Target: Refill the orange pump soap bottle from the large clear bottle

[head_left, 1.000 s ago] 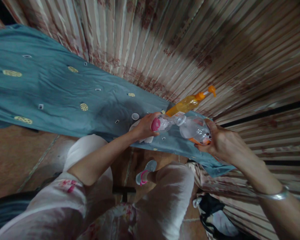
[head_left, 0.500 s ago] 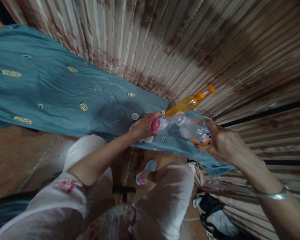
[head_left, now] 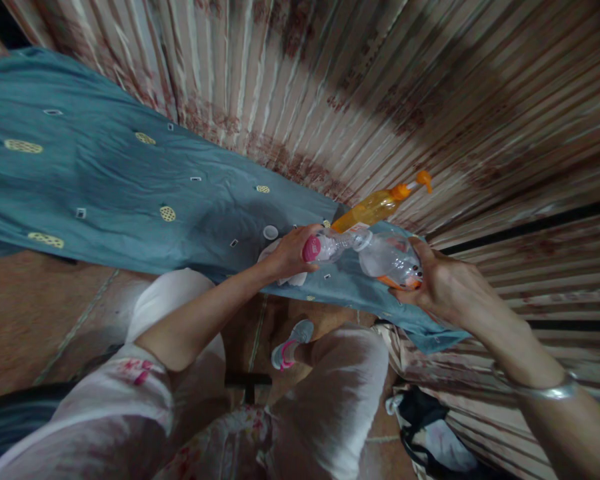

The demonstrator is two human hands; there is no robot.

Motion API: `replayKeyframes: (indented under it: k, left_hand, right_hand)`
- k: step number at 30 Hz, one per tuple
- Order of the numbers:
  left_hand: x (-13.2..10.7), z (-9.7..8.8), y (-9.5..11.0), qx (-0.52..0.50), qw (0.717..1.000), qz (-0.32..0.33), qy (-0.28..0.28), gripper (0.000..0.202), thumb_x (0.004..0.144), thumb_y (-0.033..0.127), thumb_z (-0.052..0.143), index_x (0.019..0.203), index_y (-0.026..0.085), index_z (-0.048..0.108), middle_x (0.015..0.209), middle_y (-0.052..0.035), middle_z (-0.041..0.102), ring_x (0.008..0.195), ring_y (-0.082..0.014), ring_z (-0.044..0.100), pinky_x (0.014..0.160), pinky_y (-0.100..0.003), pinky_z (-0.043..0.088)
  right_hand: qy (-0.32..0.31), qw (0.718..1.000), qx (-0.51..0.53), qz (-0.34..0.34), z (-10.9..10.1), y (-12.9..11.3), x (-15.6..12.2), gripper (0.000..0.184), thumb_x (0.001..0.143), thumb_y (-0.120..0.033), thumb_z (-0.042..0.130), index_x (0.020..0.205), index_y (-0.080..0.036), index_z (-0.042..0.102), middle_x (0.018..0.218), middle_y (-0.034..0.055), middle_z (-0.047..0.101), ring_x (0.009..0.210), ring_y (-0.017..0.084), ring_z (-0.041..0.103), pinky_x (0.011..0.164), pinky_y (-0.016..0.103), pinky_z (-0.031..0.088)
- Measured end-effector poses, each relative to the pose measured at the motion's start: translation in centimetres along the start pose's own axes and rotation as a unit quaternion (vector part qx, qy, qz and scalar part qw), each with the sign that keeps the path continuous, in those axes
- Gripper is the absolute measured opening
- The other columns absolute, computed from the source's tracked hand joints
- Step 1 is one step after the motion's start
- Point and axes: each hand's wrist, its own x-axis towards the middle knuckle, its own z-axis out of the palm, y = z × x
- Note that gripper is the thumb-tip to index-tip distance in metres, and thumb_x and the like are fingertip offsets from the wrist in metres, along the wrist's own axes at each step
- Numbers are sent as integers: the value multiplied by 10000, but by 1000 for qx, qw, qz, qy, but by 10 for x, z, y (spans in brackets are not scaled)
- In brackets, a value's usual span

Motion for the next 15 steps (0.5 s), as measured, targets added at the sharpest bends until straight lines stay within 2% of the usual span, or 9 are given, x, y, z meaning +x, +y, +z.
replayKeyframes:
  k: [9,15]
  left_hand:
    - [-1,-1,3,0,1000,-9,3,878,699,173,939,1501,162,585,1535,-187,702,1405,-399,685,1222,-556,547]
    - [0,-2,3,0,1000,-8,-2,873,697,177,929,1495,139,579,1551,-193,691,1420,-399,679,1237,-551,531]
  right_hand:
    - [20,1000,8,-11,2,1,0,729,937,-476,671,1532,-85,515,915,154,823,839,373,795,677,391,552]
    - [-7,1000,-3,5,-3,-2,0,758,947,-469,678,1564,-68,494,960,160,832,893,366,812,723,389,573]
